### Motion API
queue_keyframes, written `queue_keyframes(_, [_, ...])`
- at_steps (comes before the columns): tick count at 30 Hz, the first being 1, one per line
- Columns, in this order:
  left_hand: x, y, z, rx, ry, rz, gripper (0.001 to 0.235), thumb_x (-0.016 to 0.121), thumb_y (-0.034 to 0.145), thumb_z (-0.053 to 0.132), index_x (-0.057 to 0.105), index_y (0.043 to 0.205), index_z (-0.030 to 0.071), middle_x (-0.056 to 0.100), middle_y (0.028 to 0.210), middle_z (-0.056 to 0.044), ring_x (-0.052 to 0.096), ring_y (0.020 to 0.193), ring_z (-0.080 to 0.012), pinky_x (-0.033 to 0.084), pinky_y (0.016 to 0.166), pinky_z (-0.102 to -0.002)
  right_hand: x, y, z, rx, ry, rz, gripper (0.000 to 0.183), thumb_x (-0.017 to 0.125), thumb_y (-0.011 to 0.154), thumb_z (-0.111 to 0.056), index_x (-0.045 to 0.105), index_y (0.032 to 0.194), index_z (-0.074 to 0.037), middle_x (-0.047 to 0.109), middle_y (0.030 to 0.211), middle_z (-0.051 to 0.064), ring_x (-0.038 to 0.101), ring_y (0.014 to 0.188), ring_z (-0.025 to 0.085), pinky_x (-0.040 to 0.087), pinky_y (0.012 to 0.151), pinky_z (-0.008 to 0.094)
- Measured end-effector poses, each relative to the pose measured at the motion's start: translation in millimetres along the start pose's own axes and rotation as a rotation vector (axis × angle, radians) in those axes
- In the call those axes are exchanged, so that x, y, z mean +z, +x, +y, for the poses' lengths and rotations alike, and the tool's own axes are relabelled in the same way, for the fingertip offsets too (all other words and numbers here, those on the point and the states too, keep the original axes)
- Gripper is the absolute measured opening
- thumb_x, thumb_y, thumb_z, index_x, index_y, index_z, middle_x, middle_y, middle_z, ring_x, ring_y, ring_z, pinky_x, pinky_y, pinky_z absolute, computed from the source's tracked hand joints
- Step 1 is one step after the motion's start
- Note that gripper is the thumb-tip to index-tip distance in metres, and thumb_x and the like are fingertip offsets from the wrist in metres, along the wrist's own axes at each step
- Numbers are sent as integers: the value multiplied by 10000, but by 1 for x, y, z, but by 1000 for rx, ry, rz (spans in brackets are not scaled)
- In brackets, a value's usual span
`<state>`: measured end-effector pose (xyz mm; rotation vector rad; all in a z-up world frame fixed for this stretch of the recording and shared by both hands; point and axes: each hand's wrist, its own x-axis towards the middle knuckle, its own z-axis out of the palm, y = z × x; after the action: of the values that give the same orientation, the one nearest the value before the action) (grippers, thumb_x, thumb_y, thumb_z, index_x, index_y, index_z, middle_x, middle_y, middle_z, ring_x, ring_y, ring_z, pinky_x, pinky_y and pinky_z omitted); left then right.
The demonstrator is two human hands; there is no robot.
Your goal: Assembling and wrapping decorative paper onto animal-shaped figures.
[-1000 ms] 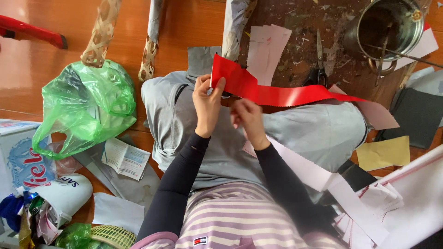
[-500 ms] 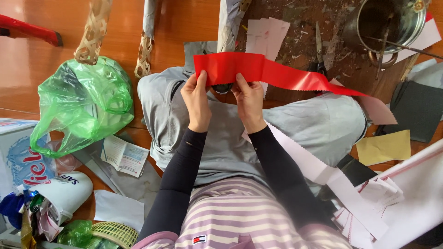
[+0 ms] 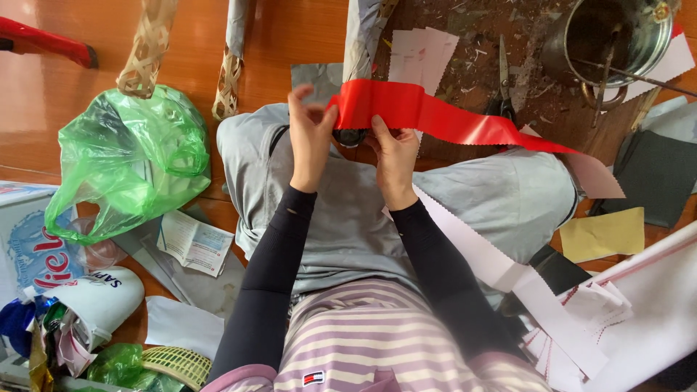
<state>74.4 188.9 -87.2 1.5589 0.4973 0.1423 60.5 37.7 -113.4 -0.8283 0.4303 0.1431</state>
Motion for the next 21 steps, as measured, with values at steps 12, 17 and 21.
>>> queue_keyframes(12, [11, -31, 37, 499, 668, -402, 996, 856, 853, 127, 193, 1563, -95, 492, 1445, -327, 552, 1283, -457, 534, 986, -447, 4, -4, -9, -84, 52, -74, 213, 726, 995, -90, 699, 1170, 28, 752, 1110, 89, 725, 979, 169, 591, 853, 310])
queue_keyframes(17, [21, -22, 14, 325, 725, -238, 965, 805, 834, 189, 227, 1549, -104, 606, 1321, -307, 663, 1140, -415, 577, 901, -425, -2, -2, -6, -55, 23, -114, 210, 695, 1025, -101, 704, 1158, 61, 756, 1087, 126, 733, 926, 191, 604, 810, 338])
queue_keyframes(21, [17, -16, 8, 285, 733, -207, 930, 812, 821, 189, 283, 1533, -87, 667, 1244, -287, 704, 1078, -405, 587, 883, -423, 0, -3, -8, -71, -20, -144, 216, 692, 1035, -112, 702, 1150, 70, 760, 1065, 150, 753, 916, 224, 626, 843, 359])
